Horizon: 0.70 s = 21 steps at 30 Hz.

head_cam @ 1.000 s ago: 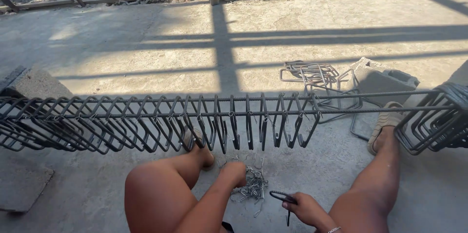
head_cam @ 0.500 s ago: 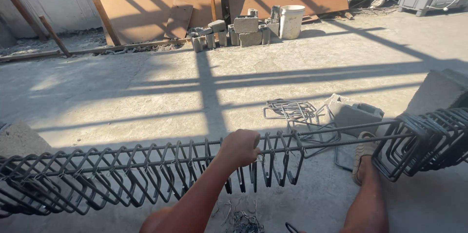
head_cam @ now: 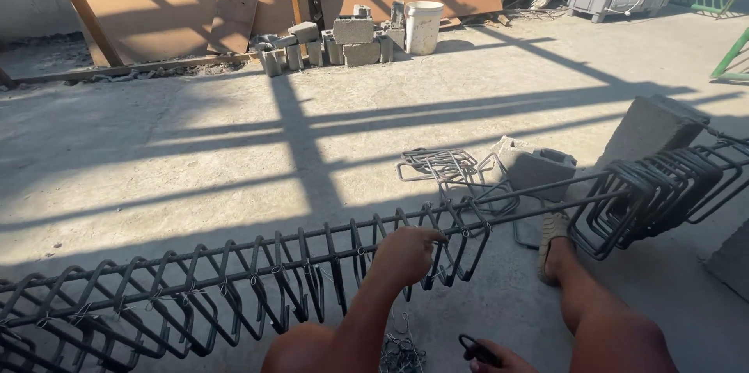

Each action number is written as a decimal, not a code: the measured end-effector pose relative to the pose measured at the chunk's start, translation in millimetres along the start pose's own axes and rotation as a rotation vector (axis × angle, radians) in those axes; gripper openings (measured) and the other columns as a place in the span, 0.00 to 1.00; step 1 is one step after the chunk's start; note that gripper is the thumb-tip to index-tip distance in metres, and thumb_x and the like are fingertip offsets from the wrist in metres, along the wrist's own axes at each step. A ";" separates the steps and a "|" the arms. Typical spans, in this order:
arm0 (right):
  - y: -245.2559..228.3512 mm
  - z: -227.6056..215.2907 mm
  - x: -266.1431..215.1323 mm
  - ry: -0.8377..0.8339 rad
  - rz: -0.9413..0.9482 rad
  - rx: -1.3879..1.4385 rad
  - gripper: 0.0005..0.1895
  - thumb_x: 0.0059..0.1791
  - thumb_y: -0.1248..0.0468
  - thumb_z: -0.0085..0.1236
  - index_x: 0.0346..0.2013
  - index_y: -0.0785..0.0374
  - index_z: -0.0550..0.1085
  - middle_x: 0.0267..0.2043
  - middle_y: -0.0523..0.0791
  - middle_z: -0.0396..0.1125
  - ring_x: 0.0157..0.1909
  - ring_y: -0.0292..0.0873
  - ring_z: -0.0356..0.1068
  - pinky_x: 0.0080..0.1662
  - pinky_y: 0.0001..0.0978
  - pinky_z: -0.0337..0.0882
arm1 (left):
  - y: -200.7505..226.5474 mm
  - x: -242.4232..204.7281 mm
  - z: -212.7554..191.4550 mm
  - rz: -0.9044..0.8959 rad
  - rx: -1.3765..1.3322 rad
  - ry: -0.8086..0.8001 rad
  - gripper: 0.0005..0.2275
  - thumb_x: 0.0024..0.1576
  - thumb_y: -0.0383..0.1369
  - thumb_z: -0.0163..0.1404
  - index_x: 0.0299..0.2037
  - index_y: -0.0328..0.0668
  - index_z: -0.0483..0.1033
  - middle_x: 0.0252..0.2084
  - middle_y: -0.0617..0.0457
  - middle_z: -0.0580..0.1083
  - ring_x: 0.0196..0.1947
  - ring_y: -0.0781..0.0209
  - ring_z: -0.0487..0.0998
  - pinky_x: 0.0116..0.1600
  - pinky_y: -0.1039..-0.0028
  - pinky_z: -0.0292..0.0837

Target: Tying steel rebar intersections with wire using a manual twisting tool to assemble a cage

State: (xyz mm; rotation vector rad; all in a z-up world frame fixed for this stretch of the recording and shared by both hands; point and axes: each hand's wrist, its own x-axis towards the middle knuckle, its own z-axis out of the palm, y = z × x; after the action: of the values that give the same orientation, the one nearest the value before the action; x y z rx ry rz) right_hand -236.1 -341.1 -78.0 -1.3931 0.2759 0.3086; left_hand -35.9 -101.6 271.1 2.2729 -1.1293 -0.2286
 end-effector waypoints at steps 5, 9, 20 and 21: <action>-231.7 123.8 -91.0 0.470 0.209 0.065 0.20 0.55 0.66 0.52 0.64 0.62 0.71 0.22 0.49 0.55 0.25 0.44 0.54 0.31 0.40 0.57 | 14.6 -6.2 -10.3 0.056 -0.055 0.090 0.14 0.61 0.33 0.45 0.50 0.57 0.83 0.40 0.55 0.82 0.28 0.56 0.80 0.35 0.63 0.73; -306.4 92.6 -86.1 0.599 -0.109 0.122 0.16 0.53 0.69 0.52 0.56 0.70 0.71 0.24 0.49 0.56 0.24 0.43 0.54 0.28 0.38 0.59 | 10.2 -7.7 -17.1 0.036 -0.267 0.171 0.10 0.58 0.33 0.48 0.43 0.47 0.83 0.31 0.52 0.81 0.19 0.57 0.73 0.30 0.63 0.68; -431.9 137.2 -69.0 0.376 -0.546 -0.767 0.49 0.45 0.55 0.57 0.78 0.59 0.51 0.28 0.44 0.59 0.29 0.41 0.59 0.33 0.34 0.61 | -13.4 -15.3 -54.4 -0.212 -0.837 0.287 0.12 0.62 0.29 0.41 0.50 0.46 0.77 0.37 0.54 0.80 0.36 0.65 0.76 0.44 0.72 0.69; -421.1 137.6 -65.2 0.368 -0.599 -0.787 0.48 0.45 0.52 0.55 0.78 0.58 0.51 0.32 0.43 0.60 0.33 0.40 0.59 0.38 0.34 0.62 | -12.0 -14.6 -54.5 -0.213 -0.900 0.283 0.19 0.62 0.27 0.38 0.62 0.50 0.72 0.37 0.53 0.80 0.35 0.67 0.74 0.42 0.74 0.65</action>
State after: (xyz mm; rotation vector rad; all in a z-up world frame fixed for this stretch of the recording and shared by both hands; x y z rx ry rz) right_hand -138.9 -271.3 353.6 -2.2303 0.0135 -0.3904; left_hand -15.4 -61.5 307.1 1.5372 -0.4738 -0.3889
